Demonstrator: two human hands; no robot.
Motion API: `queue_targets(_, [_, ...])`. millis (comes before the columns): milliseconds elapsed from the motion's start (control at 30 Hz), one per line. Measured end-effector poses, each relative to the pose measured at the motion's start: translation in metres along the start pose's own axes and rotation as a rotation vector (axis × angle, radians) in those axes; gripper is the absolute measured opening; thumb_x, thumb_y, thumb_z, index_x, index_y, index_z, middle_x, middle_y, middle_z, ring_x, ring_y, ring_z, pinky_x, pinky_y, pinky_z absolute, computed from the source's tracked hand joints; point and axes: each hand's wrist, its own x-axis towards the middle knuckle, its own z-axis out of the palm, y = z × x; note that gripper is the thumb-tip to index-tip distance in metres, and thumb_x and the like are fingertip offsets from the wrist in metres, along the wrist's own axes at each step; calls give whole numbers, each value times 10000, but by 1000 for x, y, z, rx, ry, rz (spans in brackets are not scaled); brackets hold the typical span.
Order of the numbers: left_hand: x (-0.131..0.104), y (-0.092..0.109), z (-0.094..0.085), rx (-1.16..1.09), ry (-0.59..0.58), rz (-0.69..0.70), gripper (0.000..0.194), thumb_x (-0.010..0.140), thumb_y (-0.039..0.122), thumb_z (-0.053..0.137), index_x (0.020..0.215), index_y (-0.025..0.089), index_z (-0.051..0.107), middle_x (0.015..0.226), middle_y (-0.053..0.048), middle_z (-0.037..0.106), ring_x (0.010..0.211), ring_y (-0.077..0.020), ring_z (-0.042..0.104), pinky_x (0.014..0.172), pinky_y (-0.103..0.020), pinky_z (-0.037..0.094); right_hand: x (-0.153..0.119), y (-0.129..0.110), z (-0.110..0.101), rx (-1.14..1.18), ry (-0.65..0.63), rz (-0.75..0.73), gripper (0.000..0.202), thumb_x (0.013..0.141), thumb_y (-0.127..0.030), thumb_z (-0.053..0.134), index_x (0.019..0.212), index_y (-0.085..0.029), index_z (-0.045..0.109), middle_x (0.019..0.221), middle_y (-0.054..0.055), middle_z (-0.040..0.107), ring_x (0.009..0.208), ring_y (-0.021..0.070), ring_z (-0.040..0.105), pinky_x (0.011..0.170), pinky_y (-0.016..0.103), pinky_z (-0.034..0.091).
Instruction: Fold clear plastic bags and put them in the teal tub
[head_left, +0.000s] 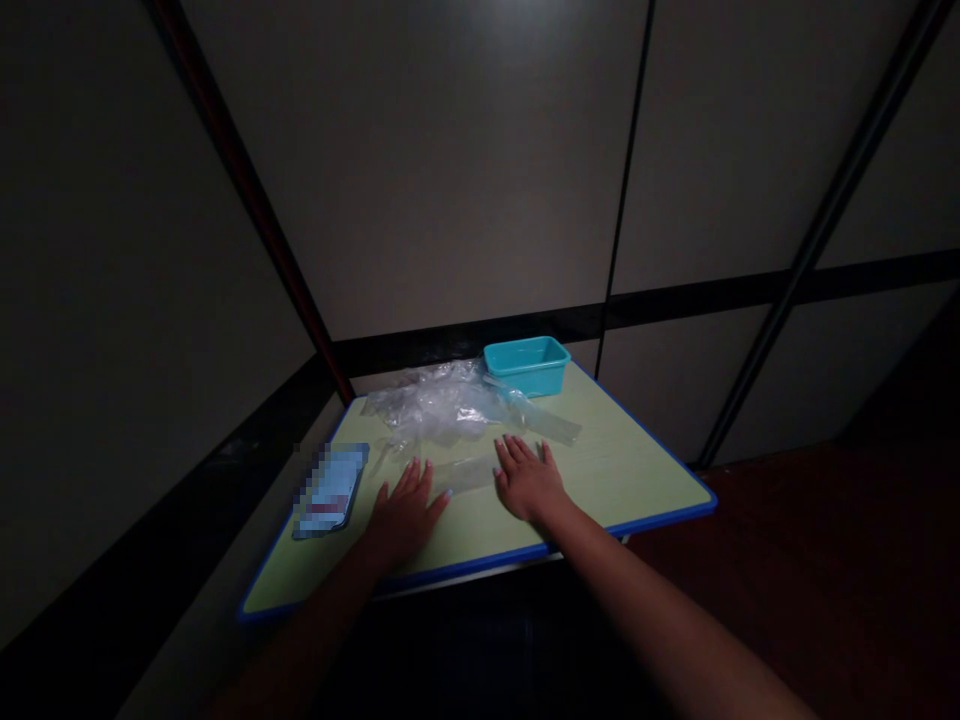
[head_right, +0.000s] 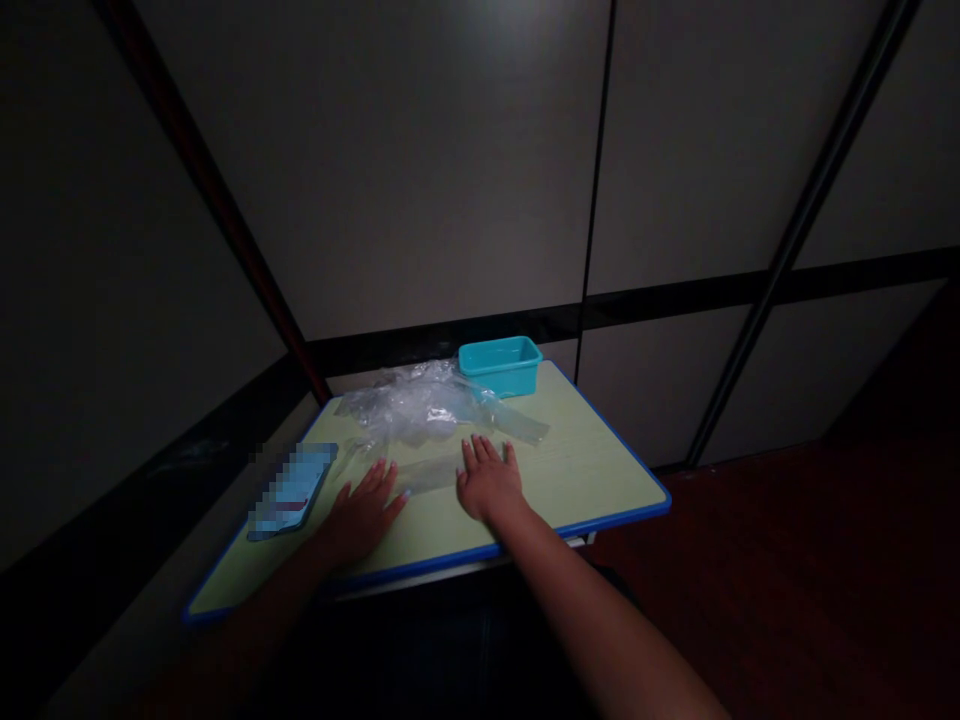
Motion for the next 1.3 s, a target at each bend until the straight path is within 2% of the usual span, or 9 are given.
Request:
queue_targets(167, [0, 14, -9, 61, 116, -27, 672, 929, 478, 274, 1414, 13, 275, 1492, -222, 200, 1400, -292, 146, 1088, -520, 200, -1, 0, 0, 8, 14, 6, 594, 930, -402, 170, 1474, -166, 171, 1531, 77, 156, 1410, 202, 120, 1090, 544, -22])
queue_targets(233, [8, 29, -17, 30, 189, 87, 635, 931, 460, 285, 1433, 72, 262, 1504, -176, 205, 1401, -277, 153, 1094, -517, 196, -2, -1, -1, 10, 13, 7, 591, 930, -398, 177, 1474, -166, 174, 1530, 75, 159, 1409, 204, 125, 1090, 547, -19])
queue_targets(367, [39, 47, -26, -69, 202, 296, 606, 939, 457, 271, 1451, 135, 237, 1521, -112, 199, 1408, -233, 136, 1109, -474, 203, -4, -3, -4, 15, 16, 4, 588, 936, -415, 174, 1477, -184, 159, 1531, 67, 155, 1409, 199, 127, 1095, 543, -14])
queue_targets(500, [63, 35, -22, -104, 230, 294, 532, 955, 376, 251, 1437, 152, 285, 1509, -105, 236, 1402, -215, 172, 1104, -479, 207, -5, -3, -6, 51, 34, 1, 570, 948, -415, 161, 1479, -210, 138, 1527, 59, 173, 1406, 190, 145, 1096, 552, -5])
queue_targets(600, [66, 15, -17, -118, 255, 305, 594, 945, 446, 254, 1456, 145, 229, 1525, -97, 164, 1412, -228, 111, 1105, -498, 196, -8, -2, -10, 81, 91, -27, 570, 946, -425, 213, 1479, -238, 133, 1537, 51, 103, 1409, 194, 133, 1094, 562, -2])
queue_targets(767, [63, 2, -11, -84, 78, 292, 733, 892, 581, 272, 1460, 122, 206, 1524, -113, 101, 1410, -273, 73, 1085, -561, 192, -17, -12, -23, 95, 231, -55, 592, 944, -408, 258, 1484, -230, 90, 1538, 39, -23, 1416, 195, 75, 1099, 537, -56])
queue_targets(1033, [61, 17, -5, -2, 112, 180, 561, 912, 270, 260, 1462, 173, 212, 1524, -75, 144, 1412, -227, 119, 1089, -547, 168, -8, -47, -20, 229, -7, -190, 659, 943, -541, 135, 1478, -156, 128, 1531, 85, 133, 1411, 187, 113, 1123, 513, 10])
queue_targets(1133, [58, 23, 0, -7, 134, 185, 574, 907, 237, 236, 1473, 170, 167, 1529, -66, 128, 1413, -210, 120, 1092, -535, 174, -4, -46, -14, 221, -60, -185, 664, 938, -554, 128, 1476, -166, 148, 1525, 90, 162, 1407, 188, 139, 1122, 514, 11])
queue_targets(1300, [55, 30, 1, -4, 34, 188, 563, 922, 264, 202, 1469, 131, 171, 1528, -78, 128, 1413, -201, 119, 1096, -532, 168, -7, -36, -12, 172, -33, -153, 682, 929, -576, 110, 1473, -166, 153, 1526, 89, 167, 1407, 192, 141, 1111, 547, 41])
